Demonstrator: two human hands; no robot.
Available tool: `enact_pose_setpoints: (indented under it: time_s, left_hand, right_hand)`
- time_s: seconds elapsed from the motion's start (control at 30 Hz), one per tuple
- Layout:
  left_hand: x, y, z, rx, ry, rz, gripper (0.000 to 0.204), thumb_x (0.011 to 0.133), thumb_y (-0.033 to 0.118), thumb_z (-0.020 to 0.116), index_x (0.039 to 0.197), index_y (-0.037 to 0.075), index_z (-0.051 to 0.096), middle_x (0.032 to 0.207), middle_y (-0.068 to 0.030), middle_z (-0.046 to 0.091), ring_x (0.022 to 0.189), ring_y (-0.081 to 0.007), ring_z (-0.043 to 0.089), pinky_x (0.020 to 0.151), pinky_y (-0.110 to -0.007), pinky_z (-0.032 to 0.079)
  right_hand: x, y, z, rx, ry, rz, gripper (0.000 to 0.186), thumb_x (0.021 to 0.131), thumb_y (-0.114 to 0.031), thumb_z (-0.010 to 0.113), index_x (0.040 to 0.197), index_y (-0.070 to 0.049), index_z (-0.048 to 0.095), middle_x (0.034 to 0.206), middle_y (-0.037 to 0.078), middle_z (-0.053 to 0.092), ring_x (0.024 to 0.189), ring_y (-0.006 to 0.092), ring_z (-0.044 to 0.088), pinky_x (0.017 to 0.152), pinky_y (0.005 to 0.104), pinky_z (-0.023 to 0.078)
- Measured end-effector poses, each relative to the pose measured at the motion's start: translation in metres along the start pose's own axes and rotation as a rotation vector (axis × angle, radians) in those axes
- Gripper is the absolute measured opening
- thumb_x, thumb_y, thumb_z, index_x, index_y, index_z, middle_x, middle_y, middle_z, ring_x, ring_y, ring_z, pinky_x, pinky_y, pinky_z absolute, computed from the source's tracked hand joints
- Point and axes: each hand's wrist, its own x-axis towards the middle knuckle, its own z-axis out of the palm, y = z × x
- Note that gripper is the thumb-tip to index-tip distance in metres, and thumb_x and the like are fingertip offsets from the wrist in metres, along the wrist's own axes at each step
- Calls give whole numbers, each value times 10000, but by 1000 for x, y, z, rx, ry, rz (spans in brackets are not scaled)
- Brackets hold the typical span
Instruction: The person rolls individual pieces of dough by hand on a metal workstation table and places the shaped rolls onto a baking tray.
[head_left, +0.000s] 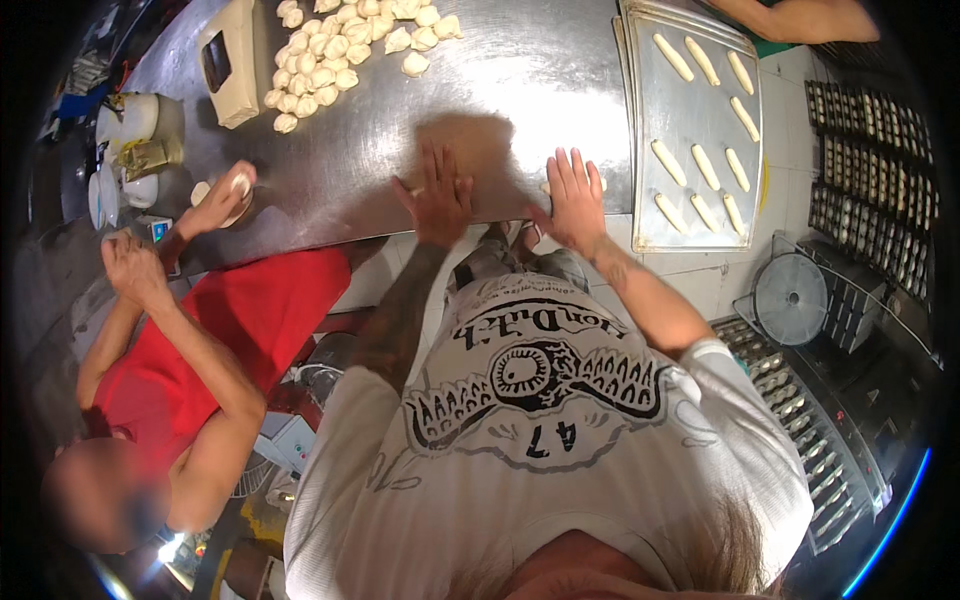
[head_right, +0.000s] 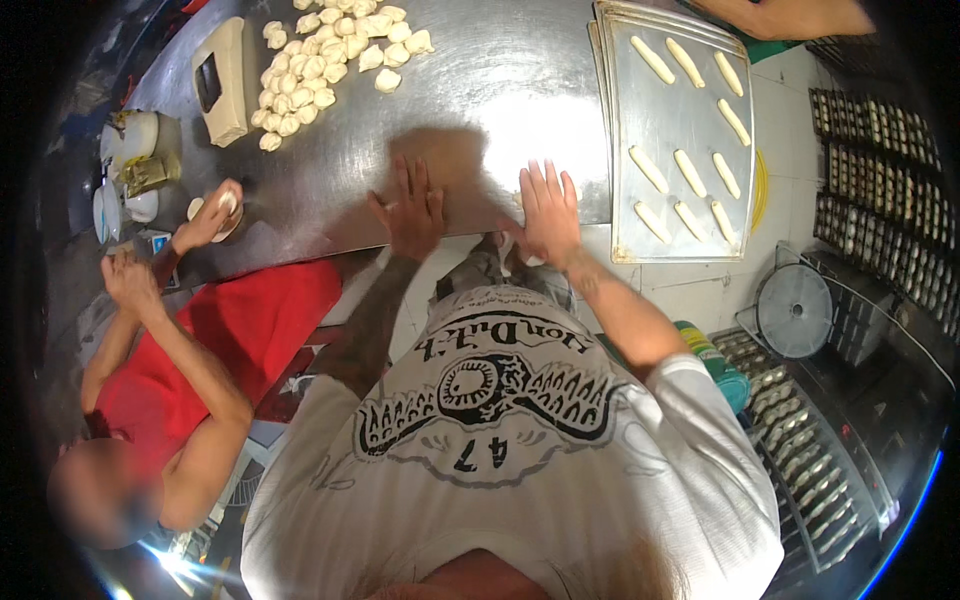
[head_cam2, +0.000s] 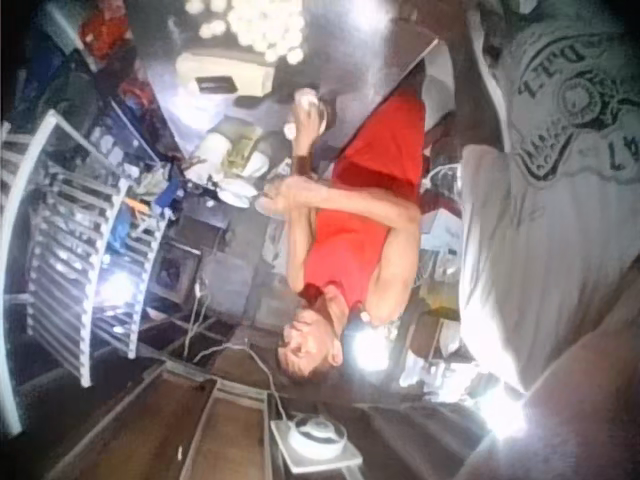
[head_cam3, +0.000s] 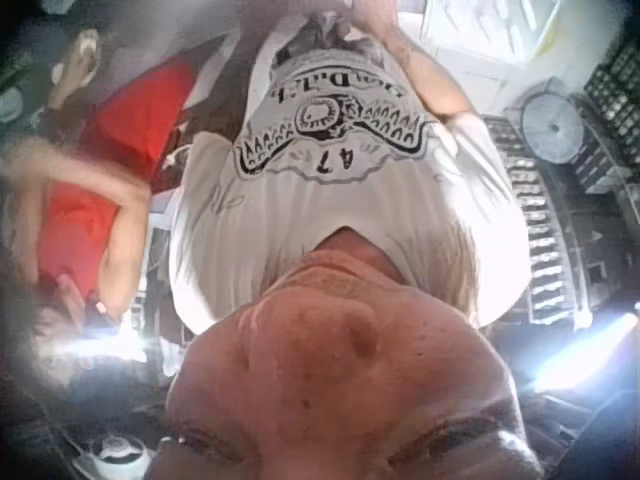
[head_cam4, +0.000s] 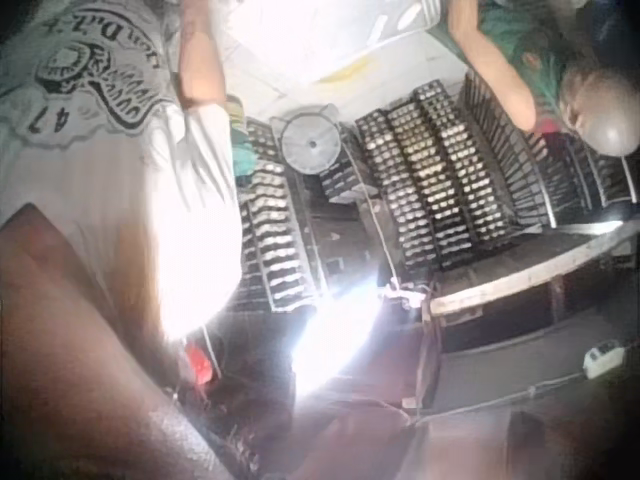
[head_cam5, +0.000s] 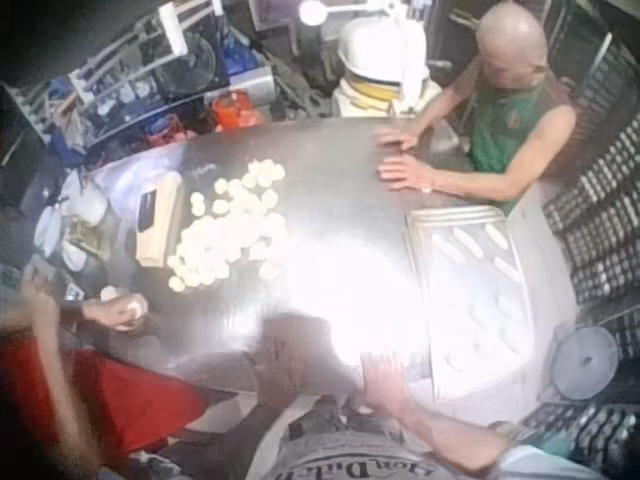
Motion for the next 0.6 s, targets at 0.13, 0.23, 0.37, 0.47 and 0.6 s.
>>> enact_pose_setpoints:
  time_s: [0.13, 0.23, 0.37, 0.47, 0.6]
  left_hand:
    - [97, -12, -6, -145, 267, 12, 635, 1101, 470, 498, 1639, 135, 454, 1745, -280, 272, 1621, -344, 317, 1186, -805, 197]
    - [92, -10, -10, -33, 301, -3, 605, 1112, 457, 479, 1626, 137, 469, 1744, -259, 287, 1629, -337, 302, 1207, -781, 202]
    - [-10, 8, -10, 90, -35, 74, 584, 1104, 433, 484, 1614, 149, 484, 1733, -211, 329, 1623, -294, 305, 1262, -730, 178]
    - [51, -13, 6, 53, 198, 118, 600, 1108, 419, 490, 1610, 90, 479, 1725, -211, 360, 1643, -329, 271, 1223, -759, 193]
    - [120, -21, -7, -101, 340, 15, 586, 1099, 391, 540, 1593, 79, 493, 1693, -258, 382, 1606, -397, 319, 1228, -738, 205]
  right_hand:
    - [118, 11, -36, -195, 227, 13, 948, 1023, -743, 476, 1660, -45, 400, 1763, 153, 314, 1667, 384, 113, 1295, 695, 124]
    - [117, 11, -22, -65, 299, 8, 934, 1006, -705, 540, 1622, -11, 433, 1725, 181, 378, 1624, 434, 244, 1281, 691, 172]
    - [18, -8, -9, -83, -90, 50, 945, 991, -718, 551, 1642, -46, 420, 1740, 193, 344, 1627, 438, 242, 1285, 693, 158]
    - [76, 10, -17, -28, 122, -9, 892, 988, -685, 586, 1640, -95, 436, 1719, 205, 367, 1624, 444, 234, 1290, 694, 129]
    - [156, 8, -49, -71, 302, 115, 808, 1000, -613, 628, 1614, -113, 467, 1695, 158, 407, 1641, 388, 203, 1299, 686, 112]
